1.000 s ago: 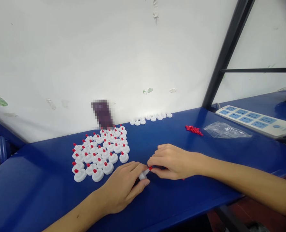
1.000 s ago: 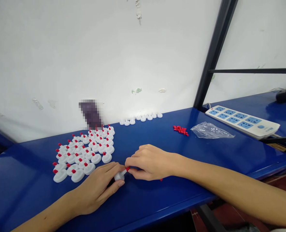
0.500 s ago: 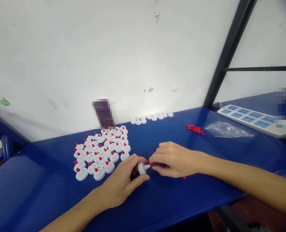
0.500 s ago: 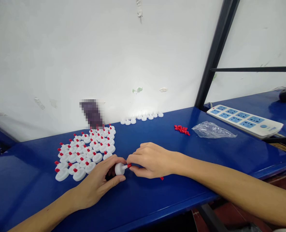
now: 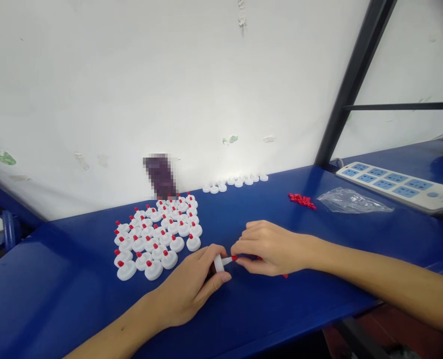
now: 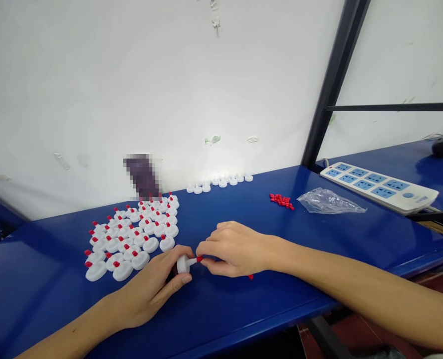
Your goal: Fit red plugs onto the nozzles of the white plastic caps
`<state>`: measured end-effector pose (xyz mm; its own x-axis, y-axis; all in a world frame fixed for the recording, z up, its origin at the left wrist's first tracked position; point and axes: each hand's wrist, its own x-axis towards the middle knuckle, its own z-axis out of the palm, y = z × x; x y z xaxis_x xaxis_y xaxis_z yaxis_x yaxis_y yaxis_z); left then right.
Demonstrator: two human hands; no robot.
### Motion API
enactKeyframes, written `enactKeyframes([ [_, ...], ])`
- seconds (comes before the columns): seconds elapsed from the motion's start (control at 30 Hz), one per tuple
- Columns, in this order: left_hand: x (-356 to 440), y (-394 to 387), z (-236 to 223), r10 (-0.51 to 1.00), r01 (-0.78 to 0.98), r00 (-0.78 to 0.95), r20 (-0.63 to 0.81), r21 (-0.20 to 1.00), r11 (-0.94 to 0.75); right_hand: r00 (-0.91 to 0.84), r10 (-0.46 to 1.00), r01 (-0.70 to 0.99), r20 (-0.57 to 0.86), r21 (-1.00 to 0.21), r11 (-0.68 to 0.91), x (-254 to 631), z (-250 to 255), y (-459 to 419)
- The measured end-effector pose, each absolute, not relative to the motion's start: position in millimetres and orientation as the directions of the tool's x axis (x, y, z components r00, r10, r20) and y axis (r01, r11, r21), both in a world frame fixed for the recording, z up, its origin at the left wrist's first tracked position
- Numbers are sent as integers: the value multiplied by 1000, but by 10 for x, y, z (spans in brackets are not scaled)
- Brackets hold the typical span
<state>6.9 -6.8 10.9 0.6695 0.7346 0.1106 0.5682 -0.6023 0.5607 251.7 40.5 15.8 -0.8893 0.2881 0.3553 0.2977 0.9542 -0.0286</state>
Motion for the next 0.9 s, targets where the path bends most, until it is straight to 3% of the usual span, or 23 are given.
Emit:
enactKeyframes([
  [0.47,78,-66,96,715,557,693,93,559,-614,-892,293,302,343,-30,953,2515,142,417],
  [0.9,85,-61,112,697,552,708,111,528,-646,-921,311,312,237,-32,949,2500,200,382],
])
